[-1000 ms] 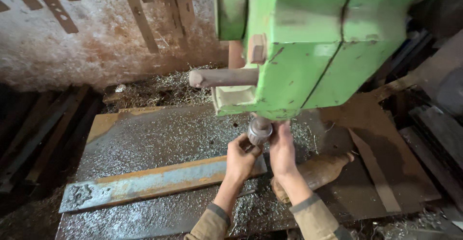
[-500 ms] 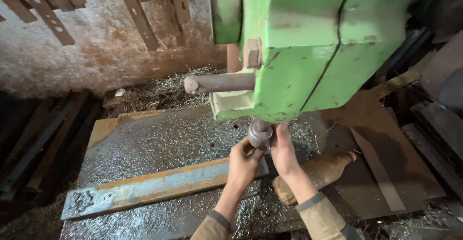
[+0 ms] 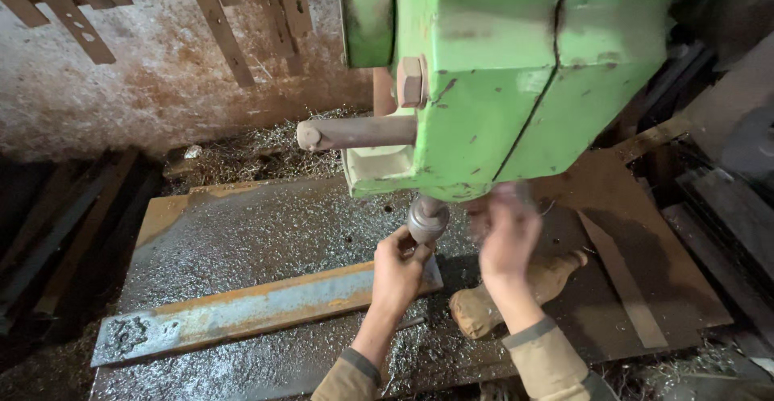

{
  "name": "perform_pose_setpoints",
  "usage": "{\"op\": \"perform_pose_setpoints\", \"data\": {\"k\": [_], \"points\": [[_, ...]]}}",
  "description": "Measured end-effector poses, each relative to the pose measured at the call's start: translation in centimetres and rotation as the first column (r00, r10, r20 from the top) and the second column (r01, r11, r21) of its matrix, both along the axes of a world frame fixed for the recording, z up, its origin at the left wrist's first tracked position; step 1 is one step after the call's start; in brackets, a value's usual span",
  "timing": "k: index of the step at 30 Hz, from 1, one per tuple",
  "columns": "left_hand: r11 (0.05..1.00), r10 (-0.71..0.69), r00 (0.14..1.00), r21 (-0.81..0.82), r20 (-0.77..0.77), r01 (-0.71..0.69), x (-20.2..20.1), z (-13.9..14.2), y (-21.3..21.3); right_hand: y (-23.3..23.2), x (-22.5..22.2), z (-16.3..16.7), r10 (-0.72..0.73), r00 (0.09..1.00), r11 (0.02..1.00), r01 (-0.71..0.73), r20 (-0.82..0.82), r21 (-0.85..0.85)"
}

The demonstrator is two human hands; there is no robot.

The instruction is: The person works at a green drill press, inserting a drill bit into the chuck and tightening it by hand, then picks up a small metal piece and works on it with a small hand tool near the machine table. A metal bar and a plastic bottle sit on the worktable throughout.

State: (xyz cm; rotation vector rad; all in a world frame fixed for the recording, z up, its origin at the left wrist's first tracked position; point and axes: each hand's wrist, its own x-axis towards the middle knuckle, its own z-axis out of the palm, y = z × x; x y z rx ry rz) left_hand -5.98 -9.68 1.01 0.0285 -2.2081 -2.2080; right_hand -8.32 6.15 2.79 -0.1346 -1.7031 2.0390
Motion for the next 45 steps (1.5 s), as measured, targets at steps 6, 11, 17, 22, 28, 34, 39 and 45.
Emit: {"op": "perform_pose_setpoints", "data": {"k": [6,11,17,22,28,34,39,45], "points": [[0.997,-0.010,0.999,-0.074,-0.053,0.006,0.1,0.9,-0.5,-0.4,-0.3,1.1,0.205,0.969,0.788,-0.079,0.140,-0.610],[0.999,-0.010,1.000,-0.049,-0.026,0.009,0.3,0.7,-0.6,0.7,-1.2,-0.3,0.036,0.998,0.964,-0.050,-0.058,-0.262],[1.000,-0.018,0.993,0.010,-0.120,0.019,0.2,0.3,-0.6,1.8,-1.6,-2.7,-0.037,0.997,0.992,0.028,-0.073,-0.126],[1.000,-0.006,0.995,-0.005,-0.095,0.006,0.4,-0.1,-0.7,3.6,-2.0,-3.8,0.071,0.997,0.967,-0.074,-0.024,-0.243],[0.999,-0.022,0.998,0.045,-0.067,0.025,-0.1,-0.5,-0.5,2.5,-1.9,-3.8,0.158,0.956,0.953,-0.213,-0.248,-0.214],[0.989,-0.074,0.996,0.125,-0.054,0.081,0.1,-0.8,-0.8,0.7,-0.9,-1.2,0.219,0.968,0.976,-0.219,-0.120,0.007],[0.982,-0.091,0.996,0.165,-0.016,0.092,-0.1,-1.4,-1.0,0.4,-1.1,-0.3,0.255,0.965,0.943,-0.263,-0.064,-0.204],[0.986,-0.087,0.995,0.141,-0.046,0.093,0.0,-2.1,-0.9,-0.8,0.0,-1.1,0.458,0.887,0.888,-0.460,-0.063,-0.009]]}}
